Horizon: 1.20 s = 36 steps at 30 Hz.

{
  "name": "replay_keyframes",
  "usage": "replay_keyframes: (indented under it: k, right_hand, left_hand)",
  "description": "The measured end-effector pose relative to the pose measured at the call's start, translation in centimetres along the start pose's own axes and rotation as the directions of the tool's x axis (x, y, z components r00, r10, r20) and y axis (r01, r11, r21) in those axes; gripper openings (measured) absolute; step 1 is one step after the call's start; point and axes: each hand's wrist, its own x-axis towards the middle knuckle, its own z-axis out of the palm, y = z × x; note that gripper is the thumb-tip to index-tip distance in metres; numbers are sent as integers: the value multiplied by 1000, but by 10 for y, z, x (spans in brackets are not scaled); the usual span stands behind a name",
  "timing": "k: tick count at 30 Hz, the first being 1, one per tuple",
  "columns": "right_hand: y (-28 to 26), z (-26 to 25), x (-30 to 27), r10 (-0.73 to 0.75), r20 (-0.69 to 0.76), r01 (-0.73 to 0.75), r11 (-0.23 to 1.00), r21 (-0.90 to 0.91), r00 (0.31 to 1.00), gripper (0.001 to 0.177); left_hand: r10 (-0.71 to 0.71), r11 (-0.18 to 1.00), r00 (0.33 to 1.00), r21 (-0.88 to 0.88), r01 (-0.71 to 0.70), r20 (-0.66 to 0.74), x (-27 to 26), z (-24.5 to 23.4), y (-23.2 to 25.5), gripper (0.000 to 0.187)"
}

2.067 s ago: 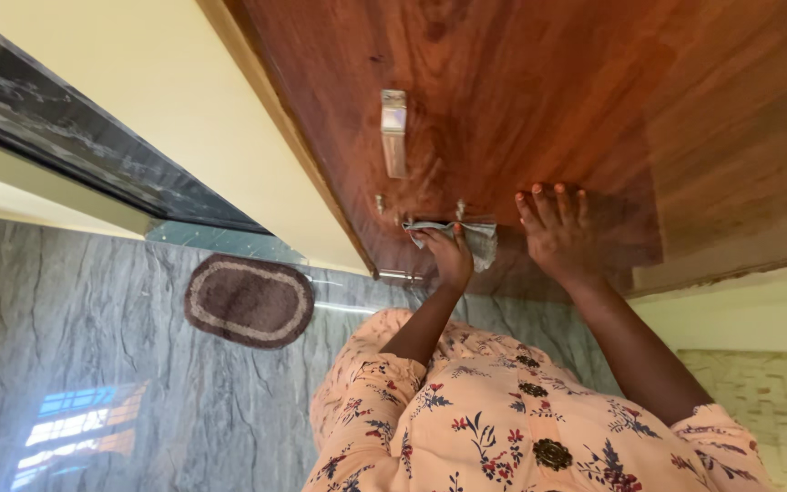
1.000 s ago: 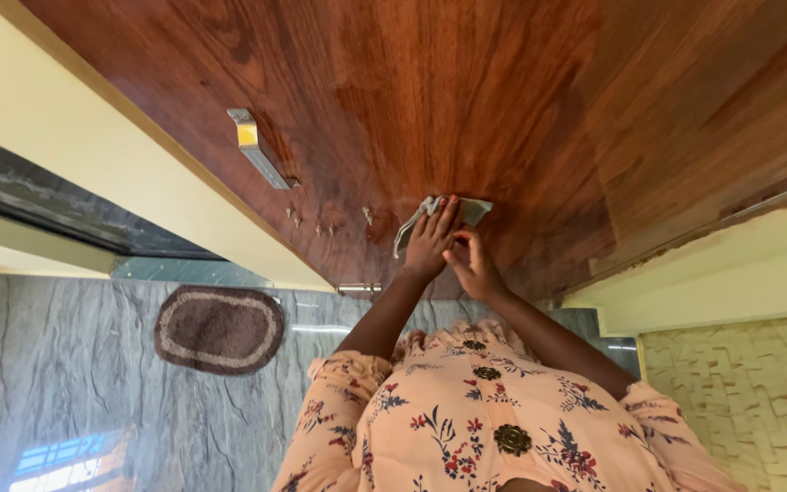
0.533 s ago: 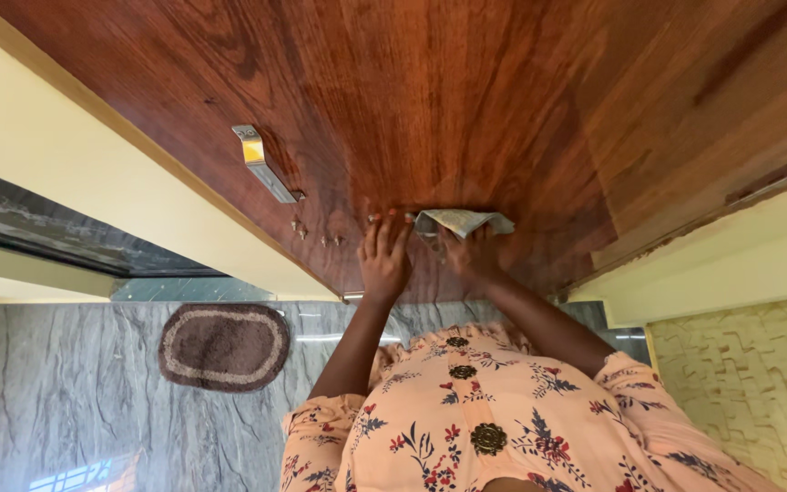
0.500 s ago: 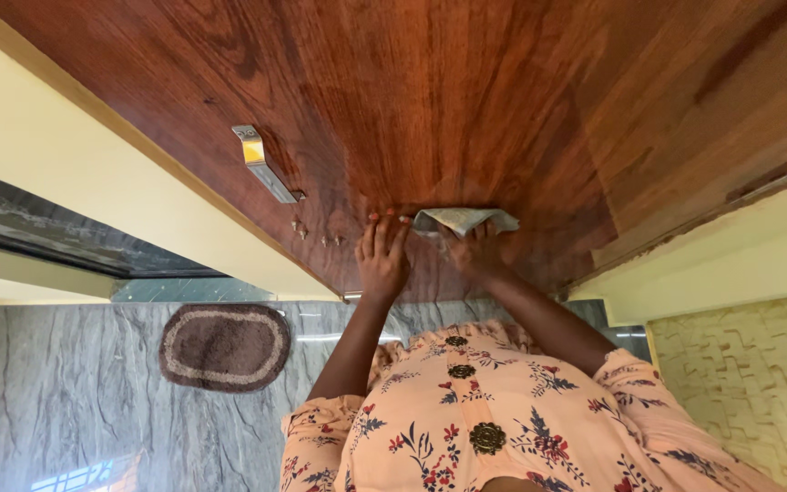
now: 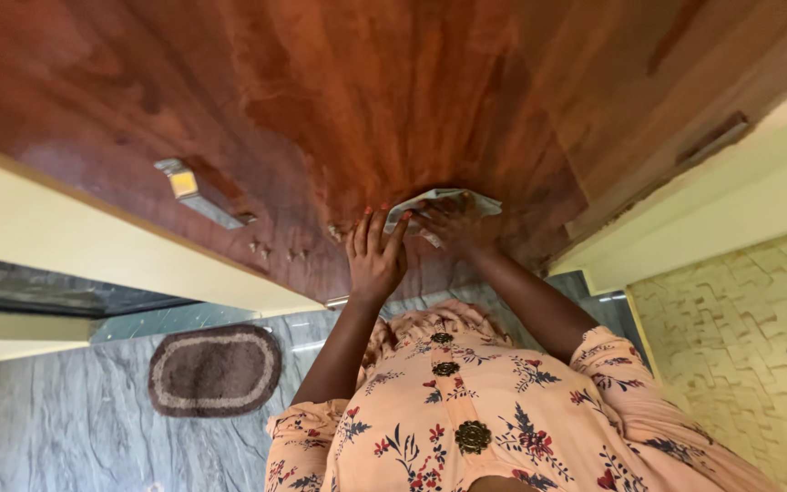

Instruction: The person wipes the surface of a decorative wooden door with a cloth, moving from the upper panels down to the lower sections and around the handle. The person then moves to a second plain wooden door and continues wiping its surface with the same cloth.

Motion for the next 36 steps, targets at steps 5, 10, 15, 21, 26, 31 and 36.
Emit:
replay_keyframes:
  k: [5,10,15,21,26,31,36]
  right_hand:
    - [60,-7,-46,163,36,-162,986,-33,986,79]
    - [120,9,-101,214,-450,-273,959,-71,867,73]
    - [157,15,-139,414,-371,-431,901,41,831,74]
    - [187,19,-155,636,16,-630,767,-121,772,85]
    - [224,19,-187,680,-143,-690,722,-40,720,80]
    - [259,13,-216,692,-282,-648,722,241,665,76]
    - [275,2,-224,719,-365,-541,689,482,591,73]
  left_hand:
    - [29,999,1000,-15,-29,1,18,19,31,44]
    - [86,993,989,68,-95,120,26,49,51,53]
    - [165,943,986,287,-167,30,33,96,52,59]
    - [241,897,970,387,-214,-22,29,136,28,67]
    - [268,890,957,408,-203,-109,27,159,20,74]
    - [280,882,944,435,-182,-174,31,169,20,77]
    - [290,887,930,430,-171,-228,35,171,22,76]
